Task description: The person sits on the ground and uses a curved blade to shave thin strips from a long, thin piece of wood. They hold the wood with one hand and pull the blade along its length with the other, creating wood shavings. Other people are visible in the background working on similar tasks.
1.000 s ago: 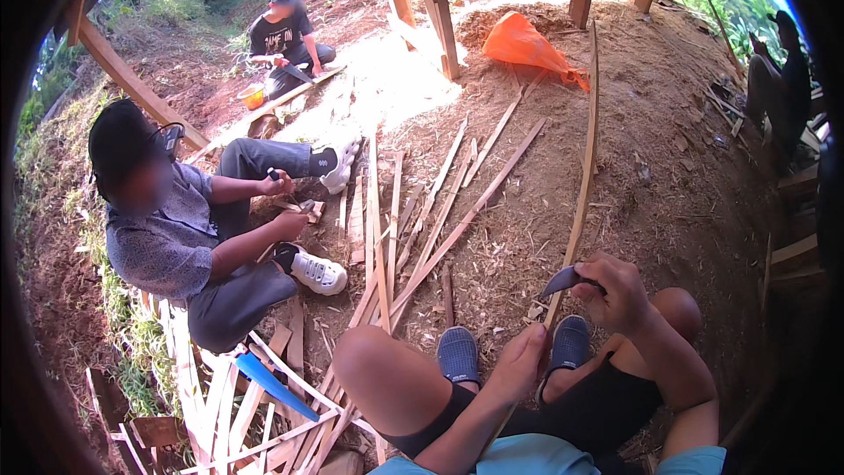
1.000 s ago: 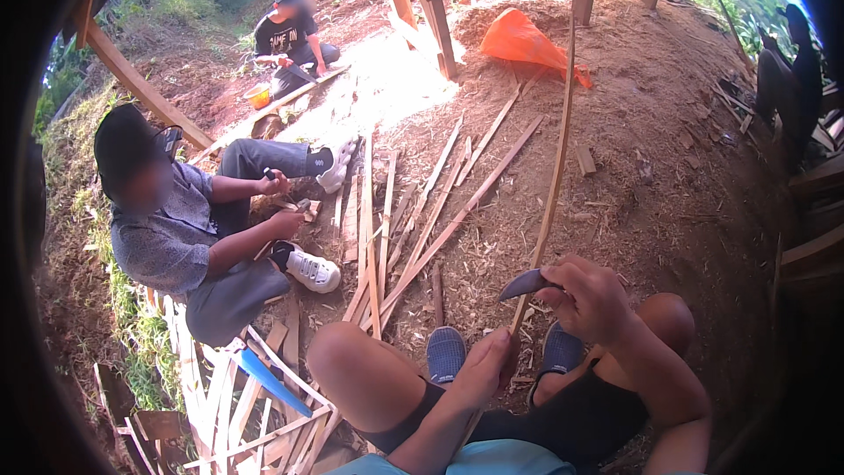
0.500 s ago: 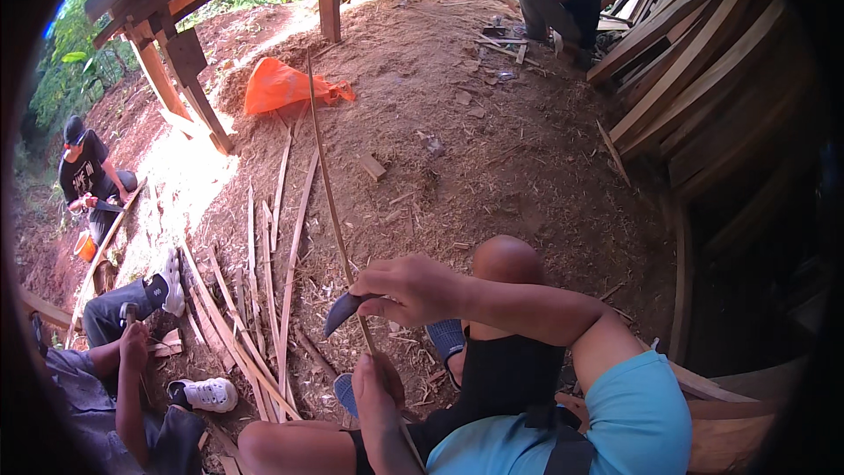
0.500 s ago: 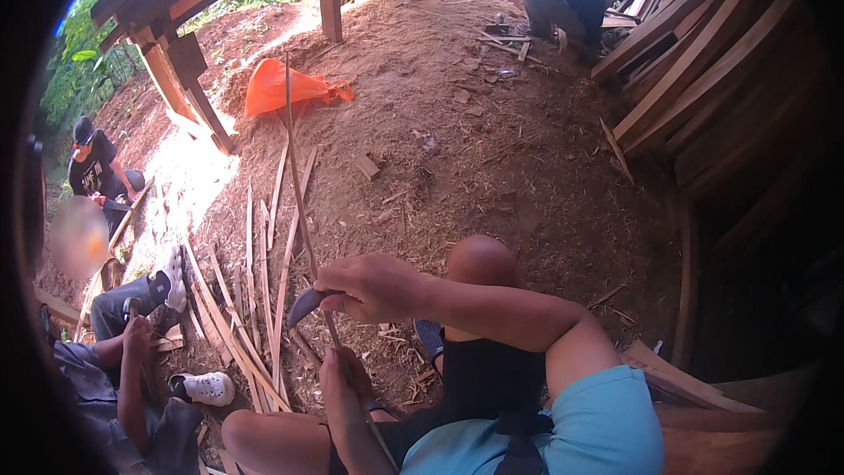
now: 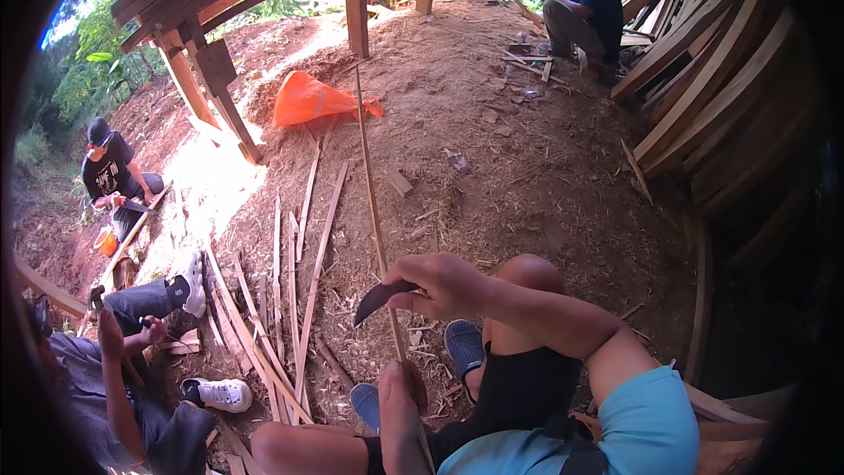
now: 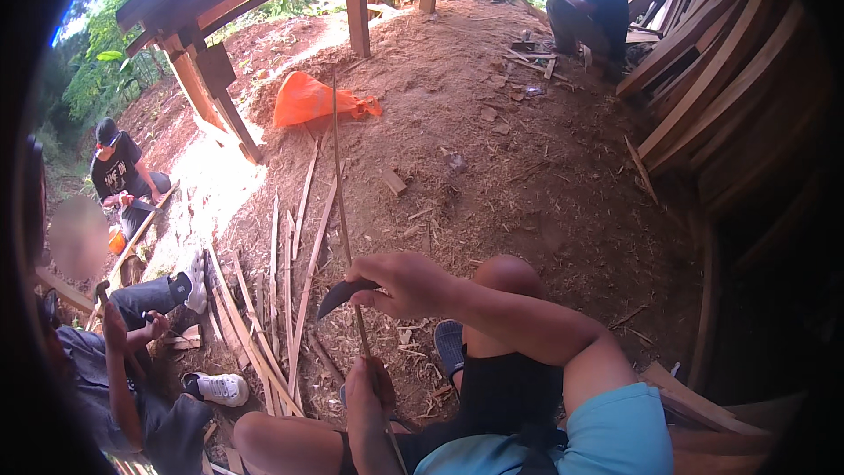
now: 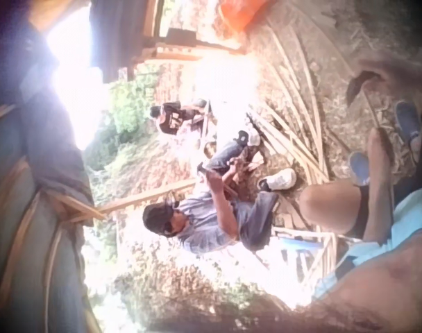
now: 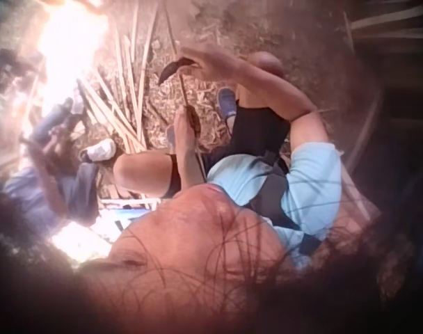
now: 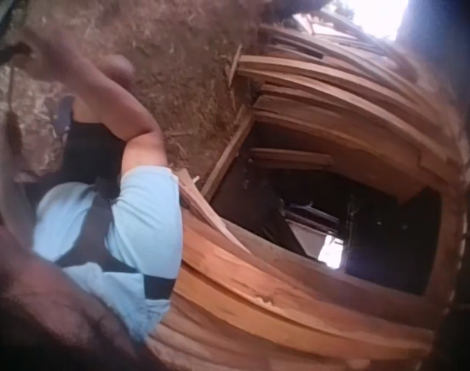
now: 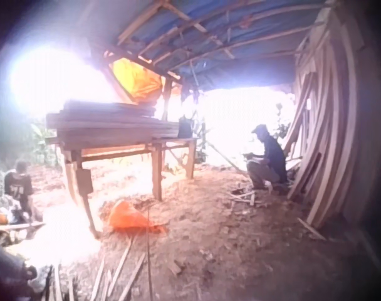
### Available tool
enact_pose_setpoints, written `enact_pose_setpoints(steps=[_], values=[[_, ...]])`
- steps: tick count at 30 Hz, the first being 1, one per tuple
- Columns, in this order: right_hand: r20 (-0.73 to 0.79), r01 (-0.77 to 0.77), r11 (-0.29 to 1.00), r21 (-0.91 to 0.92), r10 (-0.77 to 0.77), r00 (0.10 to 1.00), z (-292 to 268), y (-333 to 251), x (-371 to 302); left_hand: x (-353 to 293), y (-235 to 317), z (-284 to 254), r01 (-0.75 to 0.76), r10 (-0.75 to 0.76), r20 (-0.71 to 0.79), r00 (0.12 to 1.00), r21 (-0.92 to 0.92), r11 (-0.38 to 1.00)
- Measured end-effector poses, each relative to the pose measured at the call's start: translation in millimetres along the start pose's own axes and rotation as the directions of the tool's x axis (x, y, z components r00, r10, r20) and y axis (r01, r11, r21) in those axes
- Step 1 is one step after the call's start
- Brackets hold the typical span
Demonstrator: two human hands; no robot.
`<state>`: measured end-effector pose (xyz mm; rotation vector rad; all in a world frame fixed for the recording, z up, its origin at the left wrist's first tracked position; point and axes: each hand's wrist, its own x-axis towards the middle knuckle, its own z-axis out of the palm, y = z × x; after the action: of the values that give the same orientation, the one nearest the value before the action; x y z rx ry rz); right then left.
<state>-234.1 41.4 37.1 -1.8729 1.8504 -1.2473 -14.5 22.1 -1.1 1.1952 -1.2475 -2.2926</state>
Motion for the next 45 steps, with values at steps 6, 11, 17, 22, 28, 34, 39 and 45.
enact_pose_setpoints(steps=[6, 11, 17, 22, 28, 34, 39, 45], values=[[0.018, -0.036, 0.999, 0.021, 0.036, 0.999, -5, -6, 0, 2, -4, -2, 0.029, -0.031, -0.019, 0.999, -0.090, 0.995], [0.100, -0.118, 0.990, 0.079, 0.110, 0.989, -8, -11, -2, 3, -5, 2, 0.047, -0.048, 0.000, 0.999, -0.120, 0.992], [0.105, -0.129, 0.990, 0.060, 0.122, 0.987, -6, -11, -14, 3, -17, 2, 0.088, -0.081, 0.068, 0.994, -0.111, 0.990], [0.220, -0.106, 0.994, 0.004, 0.102, 0.970, 24, -10, -9, 3, -2, -13, 0.038, -0.034, 0.049, 0.998, -0.087, 0.995], [0.240, -0.028, 0.999, 0.019, 0.022, 0.970, 1, -17, -10, -1, -4, 0, -0.071, 0.075, 0.064, 0.995, -0.064, 0.995], [0.253, -0.059, 0.992, 0.108, 0.030, 0.967, 8, -20, -9, 7, 0, -5, -0.012, 0.008, -0.023, 1.000, -0.187, 0.982], [0.264, -0.294, 0.955, -0.019, 0.289, 0.920, 5, -24, -21, 5, 1, -4, 0.011, -0.013, -0.017, 1.000, -0.116, 0.993], [0.038, -0.161, 0.982, -0.096, 0.166, 0.985, 11, -17, -25, -4, -7, 6, -0.099, 0.095, -0.071, 0.993, -0.065, 0.993]])
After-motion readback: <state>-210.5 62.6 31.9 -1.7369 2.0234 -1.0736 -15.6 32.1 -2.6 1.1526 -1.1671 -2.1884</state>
